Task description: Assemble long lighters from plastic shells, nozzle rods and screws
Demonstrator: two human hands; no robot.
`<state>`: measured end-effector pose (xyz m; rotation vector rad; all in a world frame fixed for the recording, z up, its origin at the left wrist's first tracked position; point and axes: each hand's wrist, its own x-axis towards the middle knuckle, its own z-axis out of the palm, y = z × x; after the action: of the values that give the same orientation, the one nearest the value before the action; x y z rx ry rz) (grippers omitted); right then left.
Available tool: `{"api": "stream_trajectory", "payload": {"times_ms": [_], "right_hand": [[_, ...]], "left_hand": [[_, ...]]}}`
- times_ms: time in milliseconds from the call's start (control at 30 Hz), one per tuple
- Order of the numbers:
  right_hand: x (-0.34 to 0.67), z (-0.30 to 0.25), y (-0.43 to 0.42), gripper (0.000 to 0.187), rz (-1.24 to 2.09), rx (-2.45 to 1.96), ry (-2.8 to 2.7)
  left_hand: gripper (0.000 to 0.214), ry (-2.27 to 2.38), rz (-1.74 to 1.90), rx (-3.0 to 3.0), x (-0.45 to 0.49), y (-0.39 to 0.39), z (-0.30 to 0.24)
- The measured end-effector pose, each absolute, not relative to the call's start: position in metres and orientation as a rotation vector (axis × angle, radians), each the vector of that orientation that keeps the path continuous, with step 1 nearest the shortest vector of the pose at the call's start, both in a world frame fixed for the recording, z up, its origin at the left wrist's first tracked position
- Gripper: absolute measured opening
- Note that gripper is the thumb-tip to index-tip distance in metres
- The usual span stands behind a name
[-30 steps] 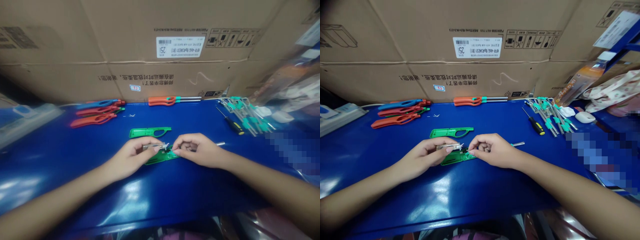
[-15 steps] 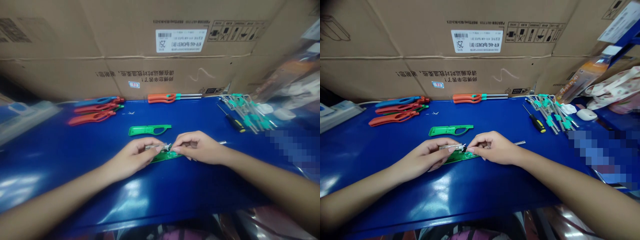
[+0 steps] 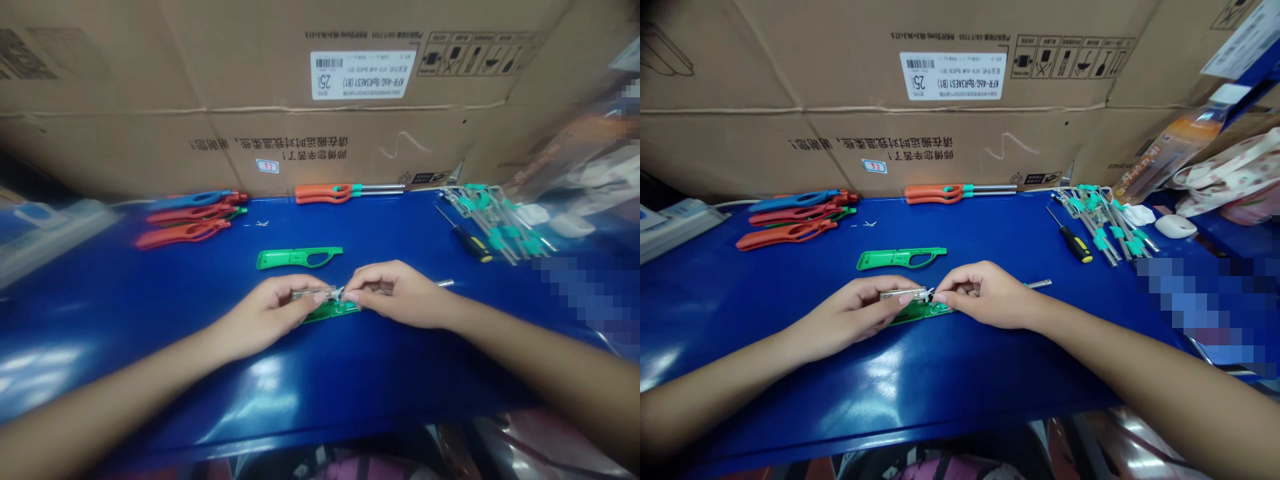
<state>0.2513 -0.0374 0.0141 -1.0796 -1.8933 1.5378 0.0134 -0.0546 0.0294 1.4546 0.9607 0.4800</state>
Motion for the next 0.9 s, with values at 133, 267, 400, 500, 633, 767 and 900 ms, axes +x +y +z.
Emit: {"api": "stream_trajectory", "payload": {"times_ms": [133, 267, 400, 500, 633, 767, 900], "right_hand": [[0.2519, 0.0129, -0.0365, 0.022, 1.522, -1.095, -1.917], [0.2533, 0.0140, -0.0366, 0.023, 1.515, -1.093, -1.935], [0.2540, 0.0145, -0.0371, 0.023, 1.500, -1.085, -1.955], [0.2541, 0.0146, -0.0374, 0.023, 1.507, -1.082, -1.962], [0.2541, 0.0144, -0.0378, 0.022, 1.519, -1.066, -1.953], [0.2540, 0.0138, -0.0383, 0.022, 1.512, -1.062, -1.940], [0.2539, 0.0139, -0.0389, 0.022, 1.500, -1.061, -1.941]], "left_hand": [[0.035, 0.967, 0.481, 1.458, 0.0132, -0.0548, 0.0297], [0.035, 0.969, 0.479, 1.465, 0.0122, -0.0549, 0.0294], [0.035, 0.974, 0.469, 1.475, 0.0123, -0.0542, 0.0292], [0.035, 0.974, 0.467, 1.475, 0.0131, -0.0537, 0.0289], [0.032, 0.964, 0.467, 1.480, 0.0138, -0.0542, 0.0285], [0.032, 0.963, 0.489, 1.495, 0.0145, -0.0560, 0.0283], [0.031, 0.969, 0.506, 1.516, 0.0160, -0.0566, 0.0275]]}}
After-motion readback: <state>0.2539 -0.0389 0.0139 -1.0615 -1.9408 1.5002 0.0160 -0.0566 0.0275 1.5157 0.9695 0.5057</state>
